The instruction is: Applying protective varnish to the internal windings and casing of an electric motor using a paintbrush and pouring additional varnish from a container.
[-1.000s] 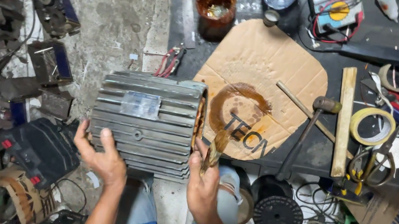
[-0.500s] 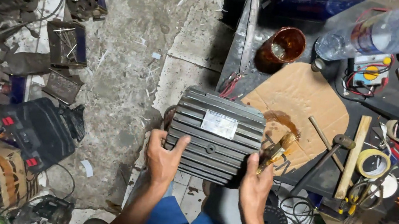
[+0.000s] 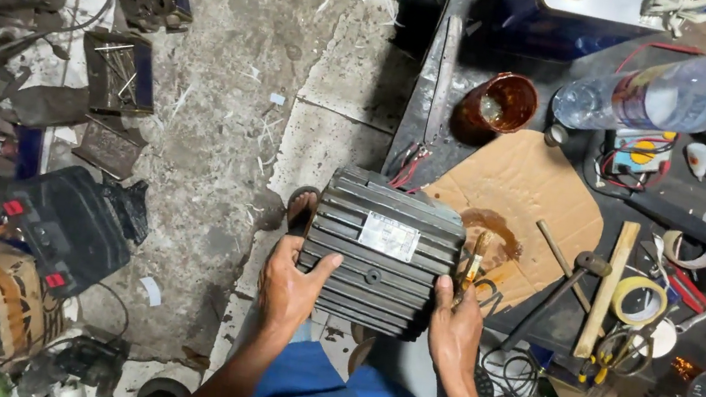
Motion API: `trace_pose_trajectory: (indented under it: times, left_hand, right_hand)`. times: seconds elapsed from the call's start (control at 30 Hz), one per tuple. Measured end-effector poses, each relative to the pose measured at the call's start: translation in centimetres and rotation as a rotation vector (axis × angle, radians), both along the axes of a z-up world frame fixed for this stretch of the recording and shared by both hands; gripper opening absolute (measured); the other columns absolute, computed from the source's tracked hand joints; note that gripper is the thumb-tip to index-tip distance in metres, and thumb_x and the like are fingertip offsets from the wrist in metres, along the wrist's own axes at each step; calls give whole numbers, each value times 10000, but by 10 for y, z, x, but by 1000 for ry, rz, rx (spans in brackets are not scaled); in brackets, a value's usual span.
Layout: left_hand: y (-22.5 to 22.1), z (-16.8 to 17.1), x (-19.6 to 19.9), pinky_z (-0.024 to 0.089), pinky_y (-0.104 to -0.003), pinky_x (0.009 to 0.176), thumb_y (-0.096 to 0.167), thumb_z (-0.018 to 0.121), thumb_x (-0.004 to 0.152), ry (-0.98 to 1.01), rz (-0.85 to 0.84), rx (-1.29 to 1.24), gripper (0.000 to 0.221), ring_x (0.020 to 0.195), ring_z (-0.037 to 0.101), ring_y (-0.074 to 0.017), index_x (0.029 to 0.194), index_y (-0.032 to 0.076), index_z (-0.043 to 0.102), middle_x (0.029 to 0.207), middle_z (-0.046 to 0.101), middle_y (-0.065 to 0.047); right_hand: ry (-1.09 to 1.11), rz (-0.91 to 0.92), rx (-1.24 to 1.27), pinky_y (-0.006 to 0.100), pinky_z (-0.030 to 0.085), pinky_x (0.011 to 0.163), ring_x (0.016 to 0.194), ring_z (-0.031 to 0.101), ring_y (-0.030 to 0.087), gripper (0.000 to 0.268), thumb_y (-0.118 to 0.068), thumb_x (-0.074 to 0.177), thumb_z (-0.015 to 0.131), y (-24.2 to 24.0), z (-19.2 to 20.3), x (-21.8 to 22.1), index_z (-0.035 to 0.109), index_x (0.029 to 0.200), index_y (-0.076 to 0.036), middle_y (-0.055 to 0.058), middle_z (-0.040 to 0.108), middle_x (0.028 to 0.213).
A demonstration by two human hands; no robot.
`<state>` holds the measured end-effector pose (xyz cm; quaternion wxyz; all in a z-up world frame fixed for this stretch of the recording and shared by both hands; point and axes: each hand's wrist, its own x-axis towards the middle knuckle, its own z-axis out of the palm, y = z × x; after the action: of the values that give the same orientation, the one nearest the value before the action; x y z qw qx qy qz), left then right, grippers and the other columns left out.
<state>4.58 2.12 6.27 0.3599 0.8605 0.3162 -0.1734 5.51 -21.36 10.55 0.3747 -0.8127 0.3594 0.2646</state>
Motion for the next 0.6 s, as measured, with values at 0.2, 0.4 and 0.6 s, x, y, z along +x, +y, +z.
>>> trace_pose_trajectory:
  times: [0.2, 0.4, 0.6]
  left_hand:
    - [-2, 16, 15, 523, -433, 863, 558, 809, 767, 183, 38, -50, 644, 1039, 656, -285, 1177, 102, 612, 1106, 706, -100]
    - [-2, 0, 12, 522, -438, 939, 563, 894, 642, 124, 45, -70, 828, 1157, 644, -330, 1240, 59, 622, 1229, 697, -154]
    - [0, 5, 25, 510, -424, 803, 571, 868, 675, 292, 57, -102, 700, 977, 635, -251, 1127, 117, 584, 1074, 680, -60]
  right_hand:
    - [63, -21, 17, 483, 505, 933, 1077, 672, 352, 726, -660, 931, 402, -2, 7, 4, 636, 1208, -31, 187, 725, 1150]
    - [101, -14, 21, 448, 474, 773, 829, 597, 269, 677, -694, 938, 385, -4, 2, 7, 606, 950, -55, 123, 641, 850]
    - [83, -5, 58, 427, 483, 925, 1069, 673, 313, 609, -611, 959, 440, -7, -7, 8, 674, 1118, -72, 143, 737, 1095]
